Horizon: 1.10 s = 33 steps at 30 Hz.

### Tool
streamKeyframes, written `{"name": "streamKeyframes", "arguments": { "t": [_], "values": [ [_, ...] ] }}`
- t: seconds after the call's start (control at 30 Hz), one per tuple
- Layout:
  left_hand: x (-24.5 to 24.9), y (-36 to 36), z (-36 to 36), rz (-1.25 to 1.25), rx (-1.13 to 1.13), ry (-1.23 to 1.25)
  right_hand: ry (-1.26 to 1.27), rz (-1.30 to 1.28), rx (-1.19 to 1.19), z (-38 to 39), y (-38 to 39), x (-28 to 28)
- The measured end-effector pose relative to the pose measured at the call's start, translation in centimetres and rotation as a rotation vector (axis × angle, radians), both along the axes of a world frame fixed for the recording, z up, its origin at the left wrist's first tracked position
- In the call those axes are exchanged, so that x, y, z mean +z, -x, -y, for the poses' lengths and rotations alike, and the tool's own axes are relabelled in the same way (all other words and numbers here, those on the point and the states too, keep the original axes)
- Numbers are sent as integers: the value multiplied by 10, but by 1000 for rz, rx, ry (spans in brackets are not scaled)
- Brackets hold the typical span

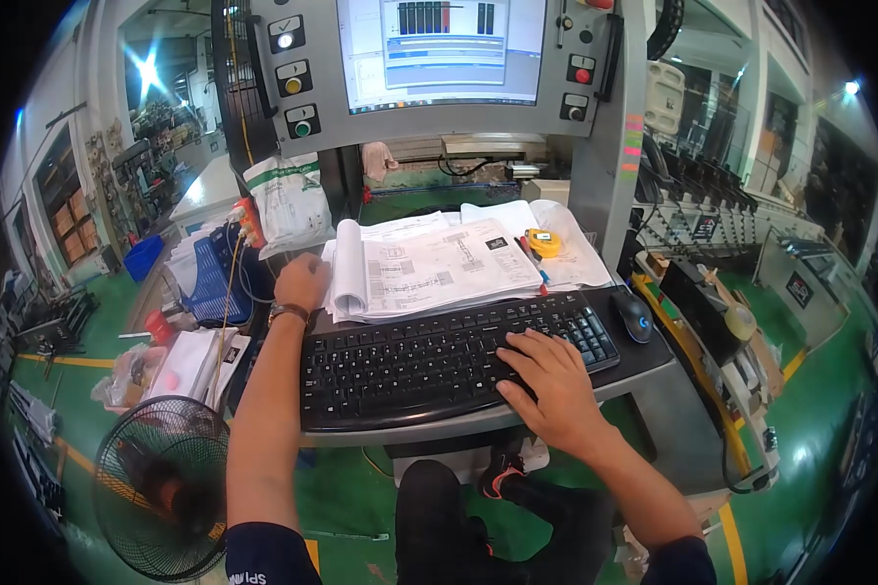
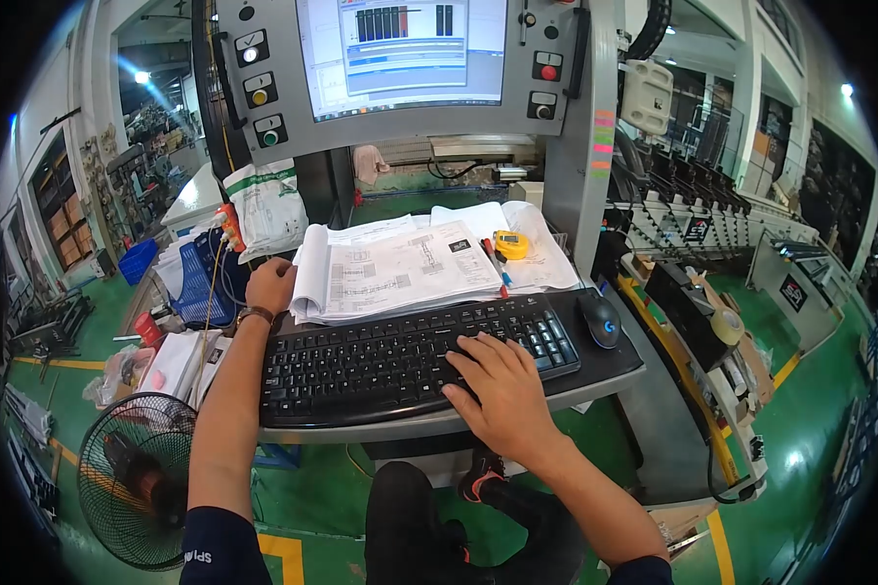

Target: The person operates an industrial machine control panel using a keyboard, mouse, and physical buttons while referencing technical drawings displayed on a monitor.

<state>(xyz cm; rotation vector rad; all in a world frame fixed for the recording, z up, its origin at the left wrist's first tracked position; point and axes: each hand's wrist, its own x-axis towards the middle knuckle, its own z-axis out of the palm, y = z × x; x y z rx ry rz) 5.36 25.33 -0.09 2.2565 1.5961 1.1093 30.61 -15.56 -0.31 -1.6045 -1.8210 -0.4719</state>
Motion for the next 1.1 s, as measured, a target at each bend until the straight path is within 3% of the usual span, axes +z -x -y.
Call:
{"name": "streamKeyframes", "arguments": {
  "t": [0.17,0.27,0.33,0.47,0.63,1.1],
  "values": [
    [0,-1,-1,-34,26,-17,-66,-12,-60,14,-24,6],
    [0,1,0,-2,-13,-3,-210,-37,-176,15,-77,16],
    [-3,1,0,3,-17,-4,-267,-121,-315,14,-125,13],
    [-3,1,-4,0,-23,-22,-209,-320,-354,20,-160,5],
    [-1,1,-1,-9,1,-7,-99,-331,-384,21,-161,0],
    [-2,2,-6,-9,6,23,-105,-309,-391,21,-155,1]
  ]
}}
